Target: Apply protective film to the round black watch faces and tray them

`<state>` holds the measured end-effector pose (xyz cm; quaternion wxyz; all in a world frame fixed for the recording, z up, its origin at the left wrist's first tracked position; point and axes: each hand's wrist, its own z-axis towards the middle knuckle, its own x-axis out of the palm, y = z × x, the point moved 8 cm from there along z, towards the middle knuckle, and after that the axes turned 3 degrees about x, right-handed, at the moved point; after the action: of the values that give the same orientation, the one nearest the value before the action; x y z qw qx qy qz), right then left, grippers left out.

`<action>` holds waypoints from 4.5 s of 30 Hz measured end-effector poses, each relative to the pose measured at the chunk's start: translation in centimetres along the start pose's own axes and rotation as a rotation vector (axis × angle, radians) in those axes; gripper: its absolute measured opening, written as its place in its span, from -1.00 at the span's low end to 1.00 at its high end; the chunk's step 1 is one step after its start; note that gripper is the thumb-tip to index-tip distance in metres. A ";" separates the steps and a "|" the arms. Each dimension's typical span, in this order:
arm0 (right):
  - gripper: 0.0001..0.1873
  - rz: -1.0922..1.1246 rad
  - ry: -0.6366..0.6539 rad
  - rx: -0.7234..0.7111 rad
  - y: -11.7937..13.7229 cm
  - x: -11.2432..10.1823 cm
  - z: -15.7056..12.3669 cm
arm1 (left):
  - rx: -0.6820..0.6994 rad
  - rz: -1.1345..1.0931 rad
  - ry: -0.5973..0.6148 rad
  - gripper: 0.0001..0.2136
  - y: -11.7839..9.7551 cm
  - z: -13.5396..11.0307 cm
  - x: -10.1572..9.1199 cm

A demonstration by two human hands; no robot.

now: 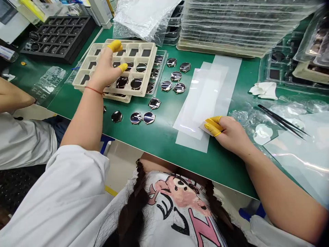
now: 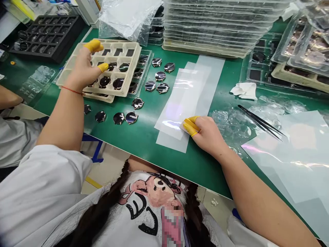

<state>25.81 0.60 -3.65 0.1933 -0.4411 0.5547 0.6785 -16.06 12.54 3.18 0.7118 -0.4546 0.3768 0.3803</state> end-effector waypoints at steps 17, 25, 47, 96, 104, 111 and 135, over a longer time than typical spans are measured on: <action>-0.59 -0.047 0.048 -0.039 0.7 0.4 0.0 | 0.457 0.188 0.517 -0.62 -14.3 -5.0 8.0; -0.59 -0.063 0.010 -0.056 0.8 0.4 0.0 | 0.503 0.220 0.490 -0.68 -18.6 -4.8 8.0; -0.66 -0.016 -0.100 -0.152 4.1 1.8 -6.6 | 0.264 -0.353 0.212 -0.23 -27.7 -16.3 13.6; -0.54 -0.188 0.237 -0.301 4.9 1.8 -0.9 | 0.195 -0.392 0.302 -0.25 -26.9 -15.6 14.8; -0.56 -0.183 0.145 -0.295 3.3 2.3 0.1 | 0.215 -0.409 0.300 -0.23 -26.7 -15.5 15.3; -0.60 -0.081 0.190 -0.323 4.9 -0.4 -2.7 | 0.216 -0.443 0.286 -0.14 -26.9 -15.4 15.6; -0.70 -0.390 -0.202 -0.400 5.4 2.1 -8.1 | 0.194 -0.272 0.386 -0.66 -28.2 -14.9 14.6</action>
<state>23.77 -8.98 -2.15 0.2833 -0.4989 0.2928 0.7649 12.26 -6.83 -4.05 0.7117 -0.4948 0.4757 0.1494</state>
